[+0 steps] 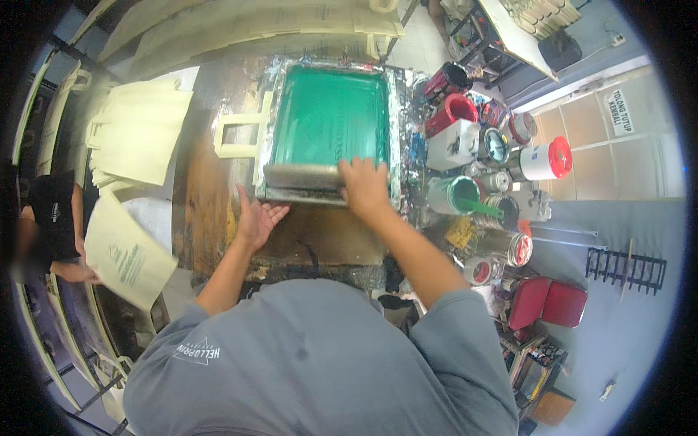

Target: The person performs screen printing on tote bags by placing a bag on a board, lowering a screen frame, applying green ink with a squeegee, and lifting the frame to reveal the print.

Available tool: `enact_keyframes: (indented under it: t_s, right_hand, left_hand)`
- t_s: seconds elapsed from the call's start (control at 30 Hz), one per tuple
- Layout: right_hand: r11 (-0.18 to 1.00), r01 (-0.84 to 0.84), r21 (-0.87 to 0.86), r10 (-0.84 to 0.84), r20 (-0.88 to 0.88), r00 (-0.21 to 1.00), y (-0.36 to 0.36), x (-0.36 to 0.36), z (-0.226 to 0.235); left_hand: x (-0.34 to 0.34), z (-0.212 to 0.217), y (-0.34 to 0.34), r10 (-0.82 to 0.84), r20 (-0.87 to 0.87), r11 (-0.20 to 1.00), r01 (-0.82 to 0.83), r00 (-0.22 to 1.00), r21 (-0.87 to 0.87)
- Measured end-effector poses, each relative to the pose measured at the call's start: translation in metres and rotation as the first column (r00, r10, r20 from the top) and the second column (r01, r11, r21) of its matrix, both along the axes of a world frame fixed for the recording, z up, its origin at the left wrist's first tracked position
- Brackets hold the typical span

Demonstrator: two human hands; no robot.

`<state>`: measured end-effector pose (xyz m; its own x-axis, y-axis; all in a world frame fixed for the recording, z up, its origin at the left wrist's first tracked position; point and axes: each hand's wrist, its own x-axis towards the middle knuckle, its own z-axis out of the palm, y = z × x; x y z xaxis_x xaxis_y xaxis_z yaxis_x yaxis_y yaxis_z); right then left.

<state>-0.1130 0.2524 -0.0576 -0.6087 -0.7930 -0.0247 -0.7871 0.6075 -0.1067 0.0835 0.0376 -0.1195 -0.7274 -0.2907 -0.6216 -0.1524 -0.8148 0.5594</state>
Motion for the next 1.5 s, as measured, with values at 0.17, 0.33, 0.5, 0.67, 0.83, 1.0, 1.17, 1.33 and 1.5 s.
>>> enact_keyframes:
  t_s: [0.17, 0.33, 0.5, 0.67, 0.83, 1.0, 1.17, 1.33, 1.5]
  right_hand:
    - [0.988, -0.021, -0.153, -0.004, -0.161, 0.987, -0.003, -0.004, -0.044]
    - [0.979, 0.017, -0.202, -0.066, -0.241, 0.968, -0.060, -0.100, -0.081]
    - [0.986, 0.011, -0.167, -0.057, -0.272, 0.961, -0.116, -0.204, -0.086]
    - [0.999, -0.017, -0.028, 0.013, -0.118, 0.993, -0.129, -0.255, -0.041]
    - [0.997, 0.080, -0.017, -0.082, -0.259, 0.962, -0.129, -0.255, -0.064]
    - [0.995, 0.081, -0.052, -0.093, -0.291, 0.952, -0.136, -0.244, -0.085]
    - [0.998, 0.049, -0.046, -0.058, -0.245, 0.968, -0.105, -0.198, -0.087]
    - [0.998, 0.041, -0.052, -0.050, -0.185, 0.981, -0.074, -0.133, -0.079]
    - [0.999, 0.017, -0.047, -0.021, -0.101, 0.995, -0.031, -0.044, -0.072]
  left_hand:
    - [0.003, -0.010, 0.002, -0.009, 0.034, 1.000, 0.009, 0.999, 0.011]
    - [0.002, -0.018, -0.005, -0.020, 0.090, 0.998, 0.014, 0.996, 0.062]
    - [-0.007, -0.014, -0.019, -0.169, 0.185, 0.983, 0.152, 0.968, 0.099]
    - [-0.051, 0.044, -0.078, -0.655, 0.376, 0.668, 0.735, 0.655, -0.117]
    - [-0.236, 0.051, -0.104, -0.302, 0.110, -0.333, 0.003, 0.947, -0.943]
    - [-0.341, -0.027, -0.135, -0.145, 0.375, -0.723, 0.160, 0.916, -0.672]
    - [-0.302, -0.054, -0.112, -0.161, 0.177, -0.762, -0.009, 0.971, -0.647]
    - [-0.236, -0.048, -0.081, -0.186, 0.147, -0.735, -0.038, 0.972, -0.677]
    - [-0.139, -0.035, -0.036, -0.197, 0.288, -0.690, 0.076, 0.937, -0.720]
